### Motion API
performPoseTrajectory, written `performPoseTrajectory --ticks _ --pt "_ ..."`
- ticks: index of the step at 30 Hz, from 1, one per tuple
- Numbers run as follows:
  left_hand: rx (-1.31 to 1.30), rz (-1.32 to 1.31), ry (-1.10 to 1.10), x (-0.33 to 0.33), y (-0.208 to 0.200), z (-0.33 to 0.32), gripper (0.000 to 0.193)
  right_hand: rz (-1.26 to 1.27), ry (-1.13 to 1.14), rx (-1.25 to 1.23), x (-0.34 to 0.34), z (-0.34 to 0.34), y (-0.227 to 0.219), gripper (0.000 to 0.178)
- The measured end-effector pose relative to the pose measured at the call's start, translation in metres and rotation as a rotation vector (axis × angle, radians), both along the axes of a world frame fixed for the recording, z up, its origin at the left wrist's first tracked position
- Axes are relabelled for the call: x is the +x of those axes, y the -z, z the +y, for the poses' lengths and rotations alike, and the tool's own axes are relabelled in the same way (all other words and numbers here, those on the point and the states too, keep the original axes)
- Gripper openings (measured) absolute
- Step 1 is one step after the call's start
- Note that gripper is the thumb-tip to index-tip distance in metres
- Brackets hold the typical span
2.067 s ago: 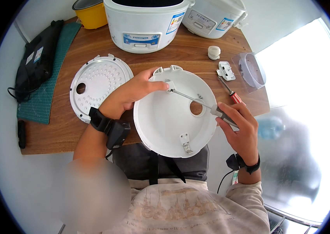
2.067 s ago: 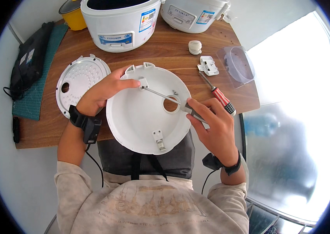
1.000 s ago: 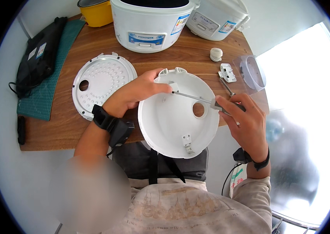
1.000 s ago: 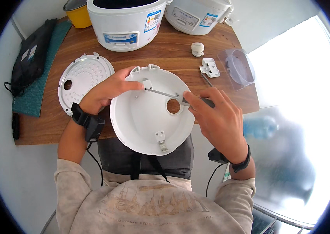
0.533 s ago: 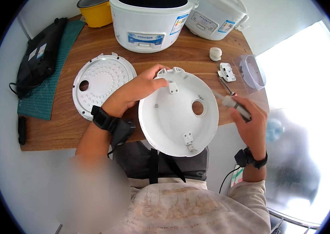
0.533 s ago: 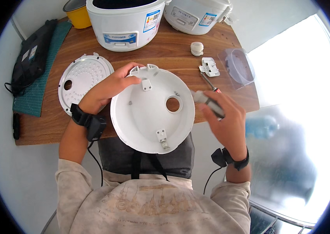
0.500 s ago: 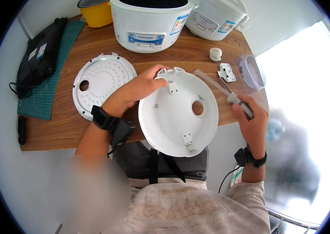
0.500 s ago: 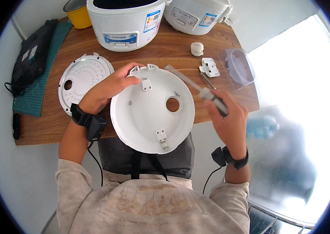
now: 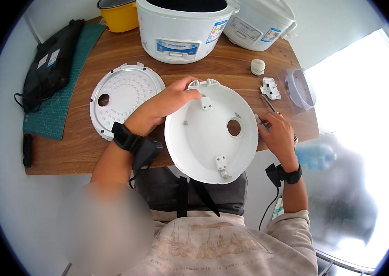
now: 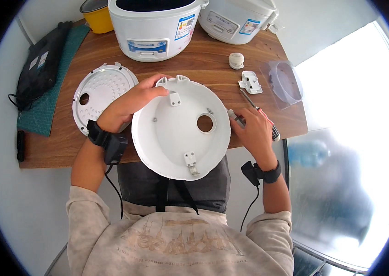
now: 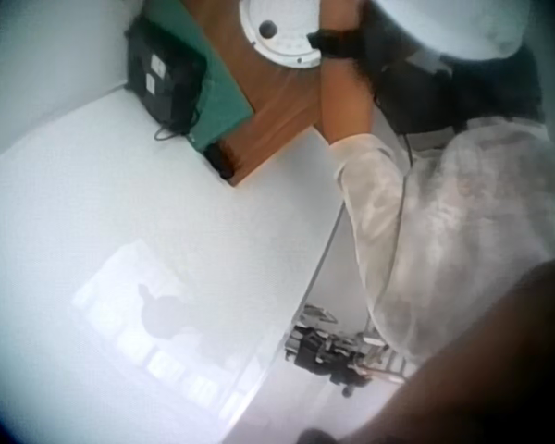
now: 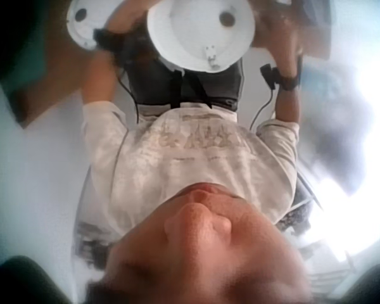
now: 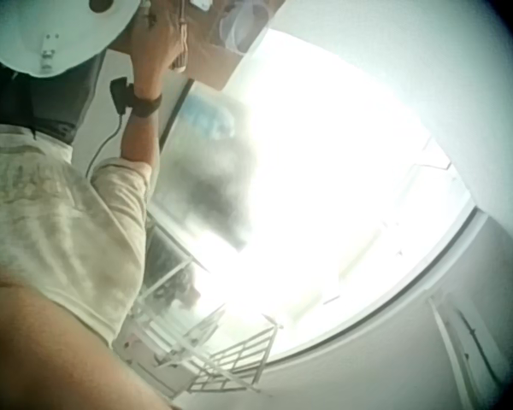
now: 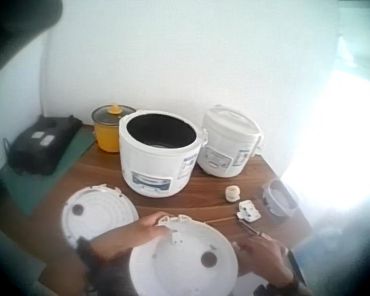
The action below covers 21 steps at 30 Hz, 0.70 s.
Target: The person uses a screwdriver to remove screws from a white plastic lid and then from a white plastic bowl-shaped component. They manipulate the parts on a wooden table, placing screws aside and repositioning the components to access different screw holes.
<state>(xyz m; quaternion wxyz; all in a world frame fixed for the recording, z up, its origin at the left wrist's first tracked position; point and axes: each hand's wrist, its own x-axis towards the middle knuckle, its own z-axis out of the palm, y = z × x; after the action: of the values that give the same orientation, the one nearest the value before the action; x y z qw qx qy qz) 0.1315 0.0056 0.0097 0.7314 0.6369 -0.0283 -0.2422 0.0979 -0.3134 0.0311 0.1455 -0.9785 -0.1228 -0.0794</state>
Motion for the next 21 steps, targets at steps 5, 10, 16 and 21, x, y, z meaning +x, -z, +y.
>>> performPoseTrajectory --ticks 5,10,16,21 --pt "-0.020 0.030 -0.020 -0.003 -0.003 -0.003 0.052 -0.054 -0.077 0.089 0.005 0.020 -0.040 0.017" --pt "-0.047 0.057 -0.012 0.000 0.003 -0.003 0.055 0.029 -0.760 -0.112 0.005 0.091 -0.061 0.015" --pt "0.041 0.026 -0.022 -0.005 -0.004 -0.003 0.064 0.006 -0.990 -0.315 0.015 0.138 -0.040 0.012" --pt "0.098 0.019 -0.067 -0.009 -0.011 -0.005 0.068 0.006 -0.995 -0.347 0.014 0.147 -0.037 0.008"
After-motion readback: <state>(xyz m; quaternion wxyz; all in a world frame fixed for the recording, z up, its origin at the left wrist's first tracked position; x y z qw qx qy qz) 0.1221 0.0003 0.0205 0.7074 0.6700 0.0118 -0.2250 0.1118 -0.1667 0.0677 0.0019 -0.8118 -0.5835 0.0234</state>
